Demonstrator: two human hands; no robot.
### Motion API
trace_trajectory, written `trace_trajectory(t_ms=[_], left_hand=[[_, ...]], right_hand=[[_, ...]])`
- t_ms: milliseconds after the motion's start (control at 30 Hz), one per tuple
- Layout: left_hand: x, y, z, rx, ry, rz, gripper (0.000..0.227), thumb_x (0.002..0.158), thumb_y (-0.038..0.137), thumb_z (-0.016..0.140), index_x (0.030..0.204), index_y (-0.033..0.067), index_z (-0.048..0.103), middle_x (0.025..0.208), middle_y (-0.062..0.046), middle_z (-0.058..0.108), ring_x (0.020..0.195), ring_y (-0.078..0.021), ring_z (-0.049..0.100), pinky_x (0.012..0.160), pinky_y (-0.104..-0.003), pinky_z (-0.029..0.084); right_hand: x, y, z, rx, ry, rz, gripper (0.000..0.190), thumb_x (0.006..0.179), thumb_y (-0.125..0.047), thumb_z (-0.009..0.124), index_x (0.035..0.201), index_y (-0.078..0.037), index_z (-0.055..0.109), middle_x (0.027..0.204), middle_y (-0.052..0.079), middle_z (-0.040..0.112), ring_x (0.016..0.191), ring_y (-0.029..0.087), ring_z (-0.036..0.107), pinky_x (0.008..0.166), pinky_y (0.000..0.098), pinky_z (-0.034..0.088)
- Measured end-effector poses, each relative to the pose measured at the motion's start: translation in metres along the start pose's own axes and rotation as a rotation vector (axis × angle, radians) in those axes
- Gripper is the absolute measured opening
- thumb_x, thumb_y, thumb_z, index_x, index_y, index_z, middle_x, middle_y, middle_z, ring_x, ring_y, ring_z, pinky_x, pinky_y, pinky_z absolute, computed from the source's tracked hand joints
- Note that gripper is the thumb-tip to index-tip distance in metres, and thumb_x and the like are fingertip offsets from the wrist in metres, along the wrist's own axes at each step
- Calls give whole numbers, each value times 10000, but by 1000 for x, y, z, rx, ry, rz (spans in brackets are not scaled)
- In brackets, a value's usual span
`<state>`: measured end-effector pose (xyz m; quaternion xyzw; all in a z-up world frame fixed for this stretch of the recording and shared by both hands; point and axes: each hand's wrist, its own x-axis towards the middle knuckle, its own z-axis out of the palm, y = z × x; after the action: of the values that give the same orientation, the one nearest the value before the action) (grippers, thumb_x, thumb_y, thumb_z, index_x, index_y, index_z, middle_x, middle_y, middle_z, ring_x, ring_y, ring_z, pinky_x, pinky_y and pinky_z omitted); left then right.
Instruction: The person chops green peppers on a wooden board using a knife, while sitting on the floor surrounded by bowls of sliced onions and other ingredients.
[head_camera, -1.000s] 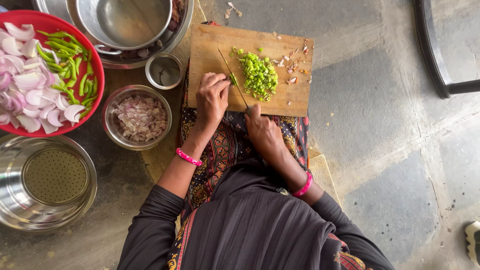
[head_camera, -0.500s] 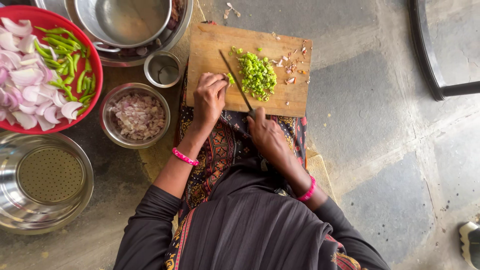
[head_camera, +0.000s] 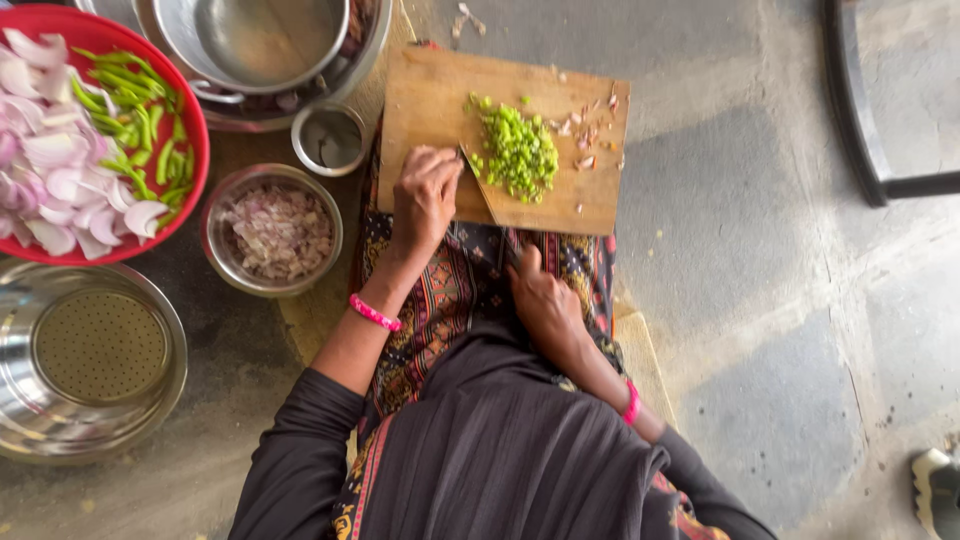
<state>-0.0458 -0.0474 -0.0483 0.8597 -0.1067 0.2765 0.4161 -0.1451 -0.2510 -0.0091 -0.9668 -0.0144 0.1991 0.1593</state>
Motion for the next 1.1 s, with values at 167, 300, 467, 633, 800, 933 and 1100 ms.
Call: trace_trajectory(t_ms=[167, 300, 467, 633, 800, 933, 1100], left_hand=[[-2, -3, 2, 23, 35, 68, 34, 883, -32, 754, 914, -25, 742, 1027, -133, 741, 965, -283, 696, 874, -391, 595], [-7, -7, 7, 71, -14, 10, 42, 861, -22, 766, 900, -18, 749, 1031, -124, 753, 964, -260, 698, 840, -358, 598], [-2, -1, 1, 75, -39, 24, 61, 847, -45, 757, 907, -34, 749, 1027, -132, 753, 965, -269, 694, 837, -362, 593], [3, 9, -9, 93, -57, 32, 84, 834, -50, 762, 915, -32, 753, 1024, -130, 756, 954, -272, 692, 839, -374, 585], [2, 9, -7, 96, -80, 14, 77, 872, -76, 736, 892, -5, 758, 1030, -118, 763, 955, -256, 698, 804, -353, 584], [0, 1, -7, 123, -119, 36, 86, 867, -74, 749, 938, -27, 763, 992, -126, 740, 952, -274, 681, 818, -372, 575], [3, 0, -10, 5, -59, 33, 88, 847, -49, 773, 923, -17, 742, 1025, -106, 741, 956, -269, 681, 839, -367, 576]], right_hand=[[-8, 9, -26, 58, 61, -93, 315, 1035, -368, 487, 1062, -62, 417, 674, 293, 653, 642, 519, 654, 559, 630, 479], [-4, 6, -35, 137, 62, -163, 307, 1045, -330, 497, 1036, -35, 414, 628, 280, 628, 608, 503, 629, 562, 610, 466], [4, -2, -37, 166, 71, -190, 319, 1059, -330, 497, 1027, -23, 415, 629, 275, 629, 620, 492, 640, 587, 590, 480], [12, -5, -35, 112, 116, -233, 346, 1039, -342, 524, 1034, -12, 418, 640, 285, 631, 640, 504, 638, 592, 585, 498], [22, 2, -29, 81, 208, -384, 209, 1040, -261, 506, 1025, -61, 446, 743, 294, 615, 623, 479, 635, 560, 574, 487], [23, -3, -28, 225, 188, -250, 271, 1062, -273, 498, 1073, -18, 406, 618, 284, 605, 596, 507, 605, 534, 596, 463], [22, -23, -27, 232, 175, -286, 269, 1083, -250, 489, 1067, 1, 391, 604, 276, 602, 565, 496, 602, 531, 588, 461]])
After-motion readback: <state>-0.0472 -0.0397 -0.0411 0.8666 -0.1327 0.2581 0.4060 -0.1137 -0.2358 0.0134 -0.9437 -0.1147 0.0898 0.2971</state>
